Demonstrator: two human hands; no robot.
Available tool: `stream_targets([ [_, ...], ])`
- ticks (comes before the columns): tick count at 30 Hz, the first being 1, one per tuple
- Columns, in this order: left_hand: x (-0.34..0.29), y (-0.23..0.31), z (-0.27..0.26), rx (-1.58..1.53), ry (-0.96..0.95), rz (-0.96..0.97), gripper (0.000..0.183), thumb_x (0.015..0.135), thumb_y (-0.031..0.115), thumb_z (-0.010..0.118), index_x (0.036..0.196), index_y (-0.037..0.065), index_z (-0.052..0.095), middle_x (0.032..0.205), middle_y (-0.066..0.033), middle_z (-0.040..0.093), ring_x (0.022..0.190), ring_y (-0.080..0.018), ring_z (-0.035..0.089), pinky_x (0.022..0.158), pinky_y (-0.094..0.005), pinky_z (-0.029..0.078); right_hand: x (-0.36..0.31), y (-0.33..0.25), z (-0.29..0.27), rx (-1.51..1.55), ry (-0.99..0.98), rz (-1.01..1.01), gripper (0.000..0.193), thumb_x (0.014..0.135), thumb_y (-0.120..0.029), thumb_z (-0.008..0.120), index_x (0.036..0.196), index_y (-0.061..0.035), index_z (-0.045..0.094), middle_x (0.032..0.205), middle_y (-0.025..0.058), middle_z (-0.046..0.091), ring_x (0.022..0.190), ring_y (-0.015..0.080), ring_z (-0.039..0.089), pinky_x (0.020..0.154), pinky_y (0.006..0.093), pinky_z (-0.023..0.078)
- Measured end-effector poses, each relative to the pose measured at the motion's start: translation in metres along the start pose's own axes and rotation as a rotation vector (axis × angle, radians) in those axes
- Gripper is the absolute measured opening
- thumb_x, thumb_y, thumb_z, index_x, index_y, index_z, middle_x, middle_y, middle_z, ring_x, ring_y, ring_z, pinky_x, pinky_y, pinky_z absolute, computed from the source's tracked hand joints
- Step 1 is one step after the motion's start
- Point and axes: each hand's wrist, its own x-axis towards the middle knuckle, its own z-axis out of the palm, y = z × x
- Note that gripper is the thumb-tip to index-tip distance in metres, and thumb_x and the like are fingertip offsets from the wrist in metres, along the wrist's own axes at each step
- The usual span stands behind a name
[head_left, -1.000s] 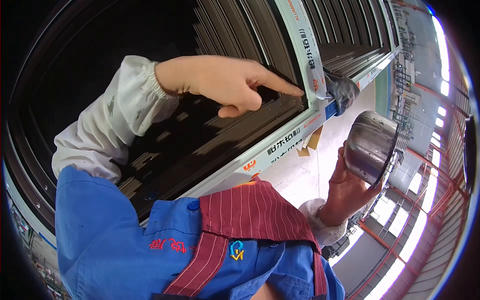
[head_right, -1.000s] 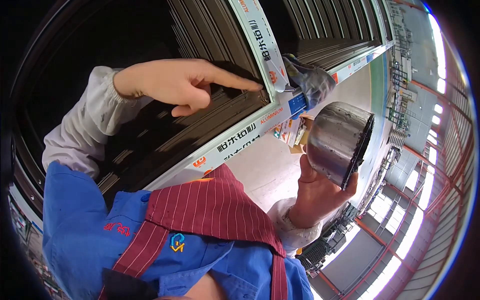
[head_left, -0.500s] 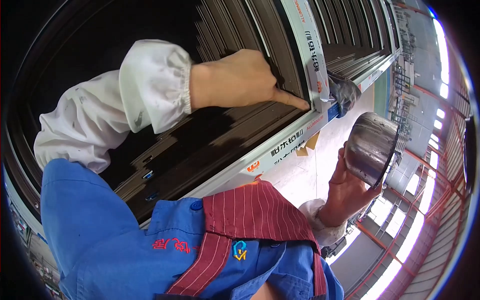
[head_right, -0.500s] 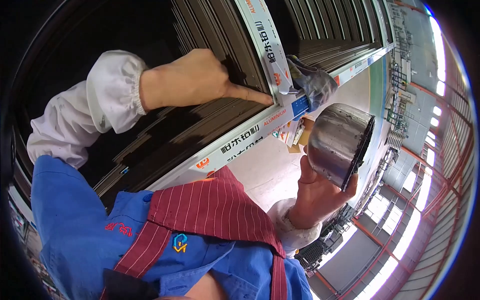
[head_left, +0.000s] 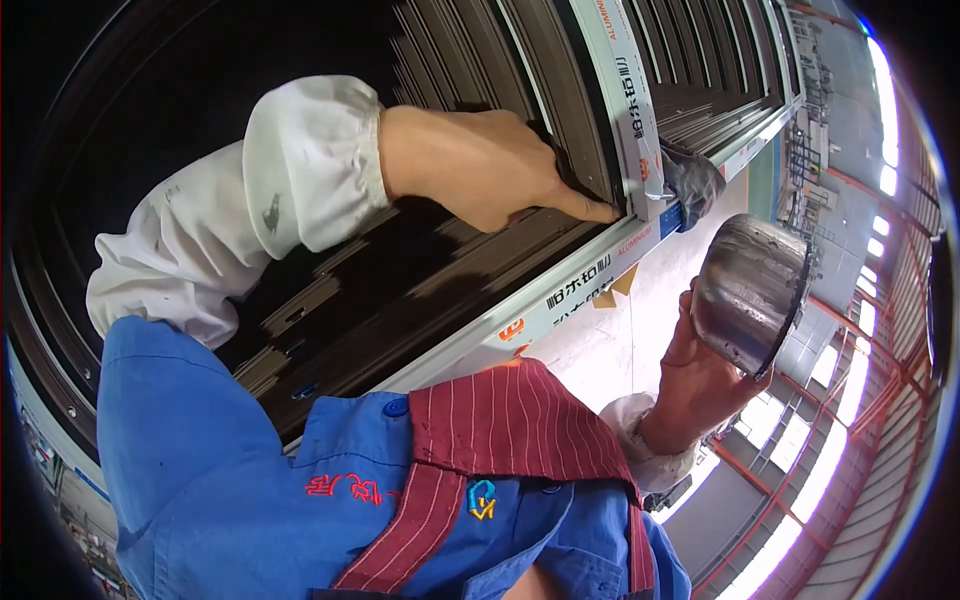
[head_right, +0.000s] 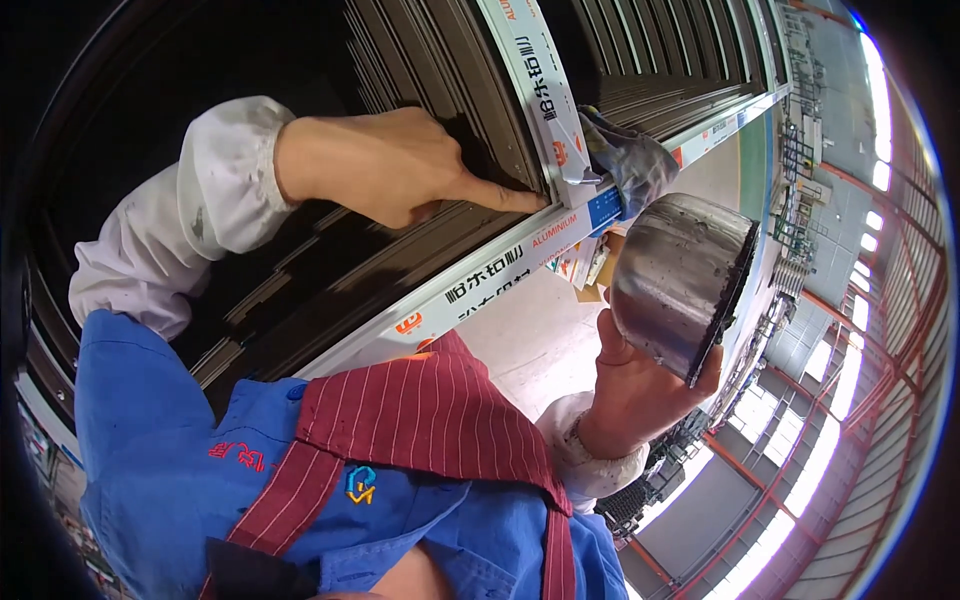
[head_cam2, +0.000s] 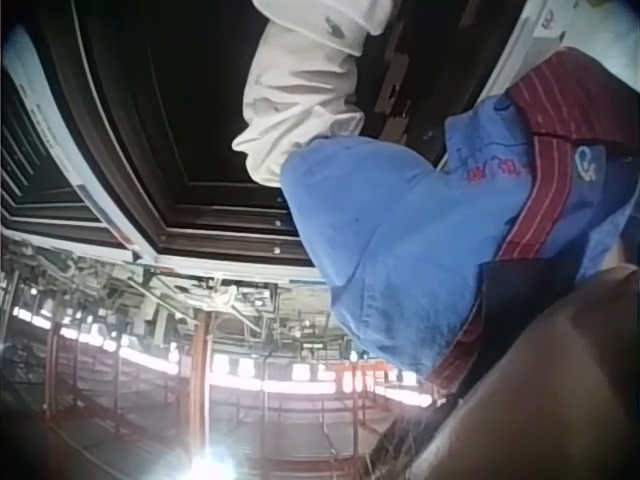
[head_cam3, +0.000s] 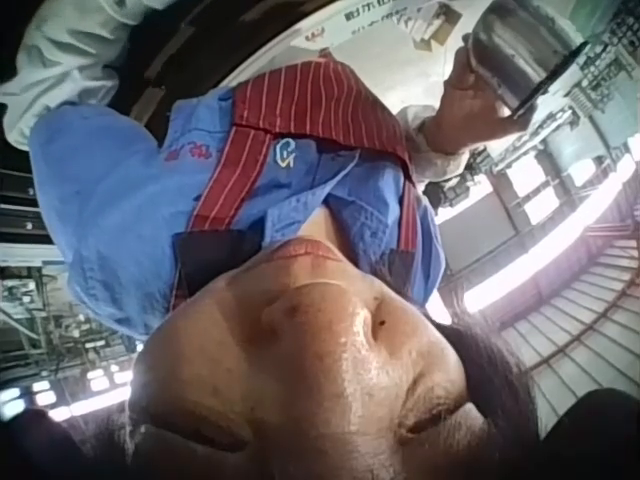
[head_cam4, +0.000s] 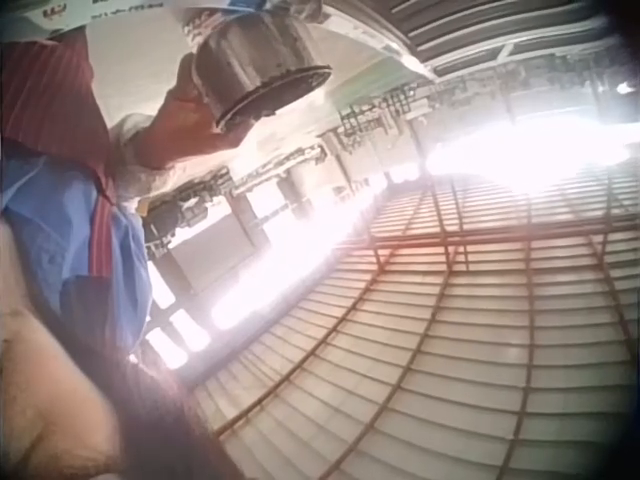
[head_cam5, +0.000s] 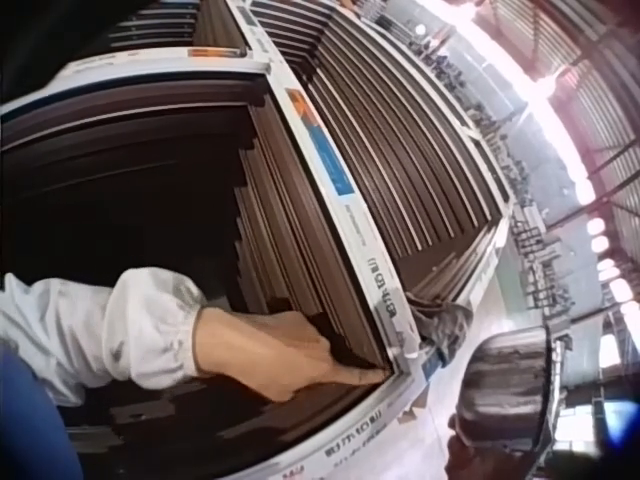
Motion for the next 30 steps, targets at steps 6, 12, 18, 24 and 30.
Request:
stream_targets([
  [6,-0.001,-0.011,0.016,-0.087,0.068,0.076,0.091,0.071,0.001,0.058,0.145,0.039,0.024,0.054,-0.0086,0.051,0.048,-0.0226,0.053,0.053,-0.0385,0.046,0.001,-0.002,-0.001,-0.024,0.041,-0.019,0.071,0.085,-0.032,0.063,0.143,-0.0110,0.027,0.146,0.0258,0.024,0.134,0.0473,0.024,0.111,0.0551,0.025],
  [12,-0.010,-0.009,0.025,0.307,0.424,-0.097,0.078,0.081,0.001,0.048,0.141,0.046,0.029,0.063,-0.0065,0.059,0.055,-0.0218,0.060,0.059,-0.0325,0.054,0.001,0.000,0.001,0.046,-0.031,0.007,0.070,0.086,-0.032,0.062,0.143,-0.0119,0.028,0.146,0.0254,0.024,0.133,0.0478,0.025,0.111,0.0559,0.026],
  [18,-0.011,-0.004,0.022,0.211,0.233,-0.169,0.082,0.080,0.001,0.049,0.143,0.046,0.022,0.062,-0.0064,0.060,0.053,-0.0206,0.060,0.060,-0.0334,0.054,-0.002,0.000,-0.002,0.022,0.001,-0.020,0.070,0.086,-0.032,0.061,0.143,-0.0118,0.027,0.146,0.0258,0.024,0.133,0.0480,0.026,0.110,0.0559,0.027],
  [24,-0.005,0.010,0.012,0.083,0.104,-0.080,0.086,0.072,0.001,0.055,0.144,0.039,0.027,0.062,-0.0121,0.059,0.054,-0.0247,0.060,0.059,-0.0371,0.050,-0.004,0.001,0.002,-0.020,0.012,-0.023,0.070,0.086,-0.033,0.061,0.144,-0.0115,0.027,0.145,0.0263,0.026,0.132,0.0468,0.029,0.110,0.0547,0.029],
  [30,-0.006,-0.005,0.008,-0.292,0.060,0.105,0.083,0.074,0.002,0.054,0.144,0.039,0.028,0.061,-0.0125,0.058,0.053,-0.0252,0.059,0.057,-0.0371,0.049,-0.004,0.001,0.001,-0.018,-0.029,-0.019,0.072,0.086,-0.033,0.063,0.144,-0.0106,0.026,0.144,0.0267,0.028,0.132,0.0460,0.030,0.110,0.0536,0.030],
])
